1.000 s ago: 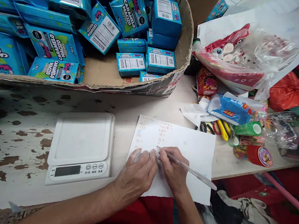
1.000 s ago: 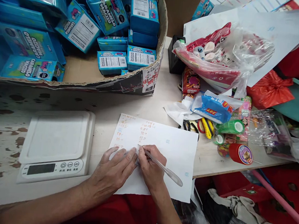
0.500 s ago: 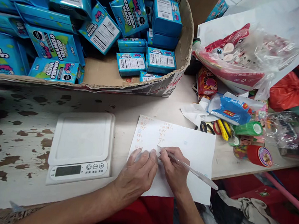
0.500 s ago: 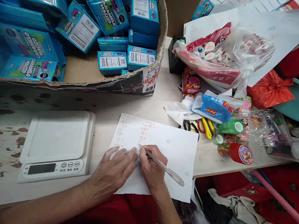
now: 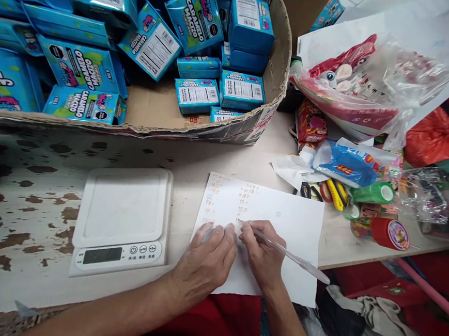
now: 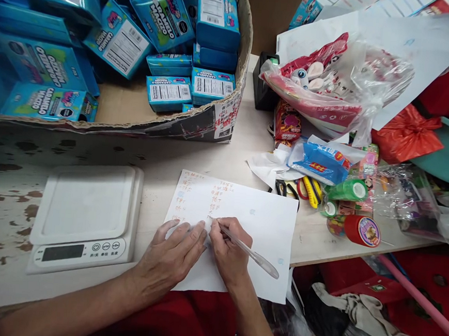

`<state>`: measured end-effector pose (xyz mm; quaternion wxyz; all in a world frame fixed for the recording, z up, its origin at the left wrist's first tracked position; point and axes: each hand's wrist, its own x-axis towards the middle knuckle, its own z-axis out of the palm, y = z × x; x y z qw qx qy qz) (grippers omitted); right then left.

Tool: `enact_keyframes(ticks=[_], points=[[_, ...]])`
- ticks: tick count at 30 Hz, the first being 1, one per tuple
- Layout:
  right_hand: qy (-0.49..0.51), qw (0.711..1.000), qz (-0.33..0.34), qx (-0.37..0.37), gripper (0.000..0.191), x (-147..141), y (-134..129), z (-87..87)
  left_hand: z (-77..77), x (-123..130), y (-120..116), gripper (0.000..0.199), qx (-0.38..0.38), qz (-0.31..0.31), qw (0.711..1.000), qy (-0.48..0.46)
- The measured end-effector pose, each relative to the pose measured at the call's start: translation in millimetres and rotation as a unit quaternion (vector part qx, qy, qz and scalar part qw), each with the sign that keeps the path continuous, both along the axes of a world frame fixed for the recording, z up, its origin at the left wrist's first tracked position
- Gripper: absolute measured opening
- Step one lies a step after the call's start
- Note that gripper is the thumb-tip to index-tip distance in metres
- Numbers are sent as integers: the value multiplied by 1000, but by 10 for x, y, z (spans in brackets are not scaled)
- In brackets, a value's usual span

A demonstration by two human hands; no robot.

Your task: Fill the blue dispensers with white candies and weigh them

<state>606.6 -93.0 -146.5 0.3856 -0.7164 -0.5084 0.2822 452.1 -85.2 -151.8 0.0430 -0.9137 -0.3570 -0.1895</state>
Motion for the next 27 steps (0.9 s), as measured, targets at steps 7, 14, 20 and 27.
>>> enact_keyframes(ticks=[7,14,20,27], points=[[-14,1000,0,-3,13,1,7,15,8,-14,-7,24,1,-2,1000,4],[3,1000,-4,-5,12,-2,-1,6,3,-9,-5,25,5,-2,1000,6],[-5,1000,-4,-5,12,9,-14,-3,11,-19,-9,25,5,-2,1000,4],[-11,1000,4,2,11,6,-4,7,24,-11,2,24,4,-2,1000,-2]])
